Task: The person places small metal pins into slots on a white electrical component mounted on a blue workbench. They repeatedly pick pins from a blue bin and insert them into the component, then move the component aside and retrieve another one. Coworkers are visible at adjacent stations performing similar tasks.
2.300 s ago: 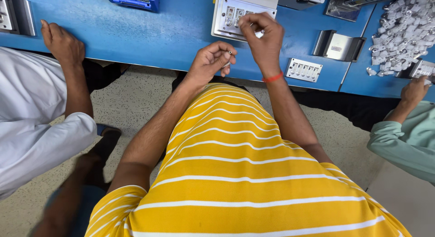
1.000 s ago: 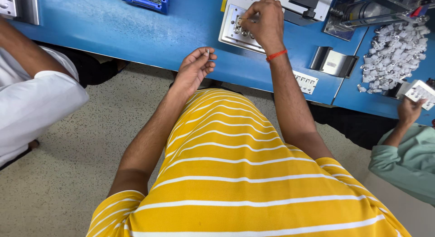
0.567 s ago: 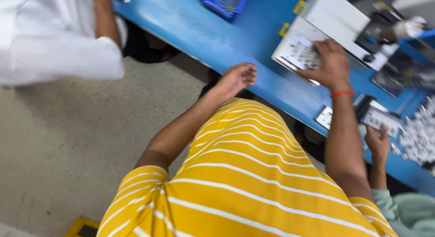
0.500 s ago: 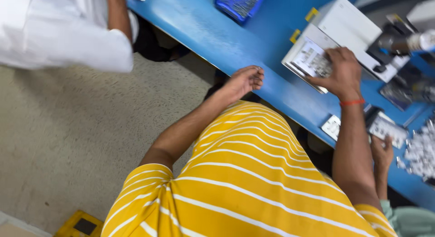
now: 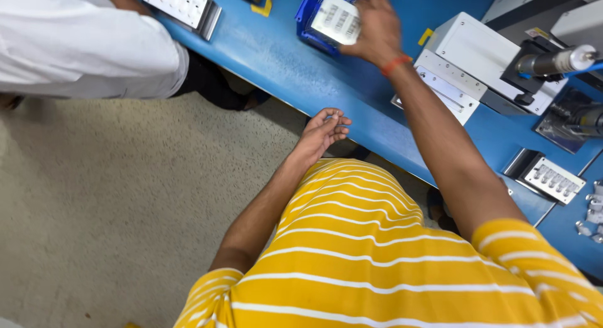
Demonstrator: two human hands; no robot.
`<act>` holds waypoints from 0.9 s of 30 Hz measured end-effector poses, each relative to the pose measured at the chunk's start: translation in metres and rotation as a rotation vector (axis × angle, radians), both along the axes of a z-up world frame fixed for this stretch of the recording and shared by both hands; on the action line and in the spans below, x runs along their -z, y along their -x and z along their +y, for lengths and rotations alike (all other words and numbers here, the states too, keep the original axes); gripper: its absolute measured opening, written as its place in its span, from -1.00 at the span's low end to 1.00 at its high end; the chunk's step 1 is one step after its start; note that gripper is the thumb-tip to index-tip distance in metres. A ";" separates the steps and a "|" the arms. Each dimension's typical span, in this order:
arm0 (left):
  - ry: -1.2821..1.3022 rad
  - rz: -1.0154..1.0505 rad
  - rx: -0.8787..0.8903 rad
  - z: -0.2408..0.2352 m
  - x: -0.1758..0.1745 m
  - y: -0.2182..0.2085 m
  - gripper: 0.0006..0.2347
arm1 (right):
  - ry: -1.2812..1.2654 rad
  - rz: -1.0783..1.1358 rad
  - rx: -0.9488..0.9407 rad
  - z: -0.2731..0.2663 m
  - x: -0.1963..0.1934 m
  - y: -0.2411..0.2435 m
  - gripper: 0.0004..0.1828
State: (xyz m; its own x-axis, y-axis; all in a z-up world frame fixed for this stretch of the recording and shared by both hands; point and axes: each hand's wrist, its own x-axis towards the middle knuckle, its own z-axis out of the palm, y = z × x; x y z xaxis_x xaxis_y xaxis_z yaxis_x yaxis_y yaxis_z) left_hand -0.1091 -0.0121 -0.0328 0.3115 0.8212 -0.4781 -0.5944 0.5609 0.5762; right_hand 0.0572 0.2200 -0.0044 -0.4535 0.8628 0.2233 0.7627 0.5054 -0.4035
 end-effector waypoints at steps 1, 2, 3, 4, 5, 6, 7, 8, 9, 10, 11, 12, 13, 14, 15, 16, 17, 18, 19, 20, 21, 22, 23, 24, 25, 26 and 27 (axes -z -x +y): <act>0.002 0.012 0.004 -0.001 -0.004 0.003 -0.84 | 0.027 -0.003 0.012 0.013 0.006 0.015 -0.20; 0.005 0.026 -0.003 -0.001 -0.008 0.005 -0.84 | 0.054 -0.003 0.028 0.023 0.012 0.029 -0.24; 0.008 0.039 -0.010 -0.001 -0.012 0.008 -0.84 | 0.082 -0.002 0.042 0.032 0.017 0.041 -0.28; 0.011 0.053 -0.018 -0.001 -0.016 0.011 -0.84 | 0.118 -0.041 0.070 0.039 0.022 0.051 -0.24; 0.010 0.058 -0.029 -0.002 -0.019 0.014 -0.82 | 0.156 -0.079 0.095 0.043 0.026 0.059 -0.19; 0.009 0.064 -0.040 -0.004 -0.022 0.016 -0.80 | 0.195 -0.116 0.120 0.047 0.030 0.063 -0.15; 0.010 0.071 -0.048 -0.005 -0.025 0.020 -0.78 | 0.132 -0.102 0.109 0.047 0.034 0.066 -0.09; 0.015 0.077 -0.056 -0.006 -0.026 0.023 -0.76 | 0.068 -0.088 0.099 0.046 0.037 0.066 -0.04; 0.021 0.081 -0.056 -0.005 -0.026 0.023 -0.72 | 0.005 -0.077 0.098 0.047 0.037 0.065 0.02; 0.028 0.085 -0.055 -0.003 -0.025 0.024 -0.69 | -0.015 -0.021 0.080 0.048 0.035 0.065 0.05; 0.044 0.091 -0.049 -0.003 -0.022 0.023 -0.69 | -0.029 0.027 0.075 0.040 0.032 0.059 0.09; 0.059 0.098 -0.043 -0.003 -0.019 0.024 -0.70 | -0.045 0.074 0.070 0.031 0.028 0.056 0.13; 0.077 0.100 -0.020 -0.001 -0.015 0.027 -0.70 | -0.042 0.125 0.073 0.017 0.022 0.048 -0.01; 0.076 0.083 -0.017 0.001 -0.012 0.031 -0.72 | -0.041 0.177 0.075 -0.002 0.016 0.046 -0.16; 0.078 0.056 0.012 0.006 -0.008 0.032 -0.74 | -0.046 0.177 0.084 -0.020 0.010 0.040 -0.19; 0.056 0.034 0.023 0.013 -0.003 0.034 -0.75 | -0.051 0.177 0.092 -0.039 0.007 0.033 -0.23; 0.042 0.006 0.043 0.017 0.003 0.036 -0.75 | -0.375 0.246 0.070 -0.067 0.008 0.022 -0.39; 0.062 0.035 0.057 0.021 0.009 0.037 -0.77 | -0.384 0.235 0.060 -0.099 0.013 0.003 -0.48; 0.077 0.075 0.061 0.026 0.011 0.040 -0.78 | -0.392 0.235 0.039 -0.130 0.017 -0.010 -0.57; 0.077 0.042 0.084 0.033 0.012 0.040 -0.82 | -0.341 0.216 0.071 -0.163 0.022 -0.031 -0.63; 0.075 0.023 0.088 0.041 0.011 0.039 -0.85 | -0.291 0.218 0.087 -0.192 0.030 -0.054 -0.69; 0.103 0.067 0.130 0.049 0.008 0.037 -0.87 | -0.221 0.196 0.171 -0.220 0.037 -0.083 -0.73; 0.116 0.110 0.152 0.056 0.004 0.033 -0.88 | -0.163 0.177 0.234 -0.247 0.043 -0.112 -0.78; 0.105 0.120 0.188 0.064 -0.001 0.027 -0.90 | -0.252 0.107 0.333 -0.270 0.048 -0.142 -0.87; 0.094 0.137 0.208 0.068 -0.008 0.022 -0.91 | -0.223 0.084 0.425 -0.289 0.053 -0.176 -0.88; 0.083 0.153 0.228 0.074 -0.014 0.014 -0.91 | -0.011 0.053 0.667 -0.305 0.057 -0.207 -0.88; 0.084 0.166 0.238 0.078 -0.021 0.006 -0.92 | -0.192 0.033 0.674 -0.325 0.058 -0.243 -0.87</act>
State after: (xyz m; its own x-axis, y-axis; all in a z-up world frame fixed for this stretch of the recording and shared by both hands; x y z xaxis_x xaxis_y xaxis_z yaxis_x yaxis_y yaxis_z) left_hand -0.1152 0.0657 -0.0118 0.4025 0.6899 -0.6017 -0.3416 0.7230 0.6005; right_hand 0.2998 -0.1047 -0.0622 0.1759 0.8977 0.4039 0.9237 -0.0088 -0.3829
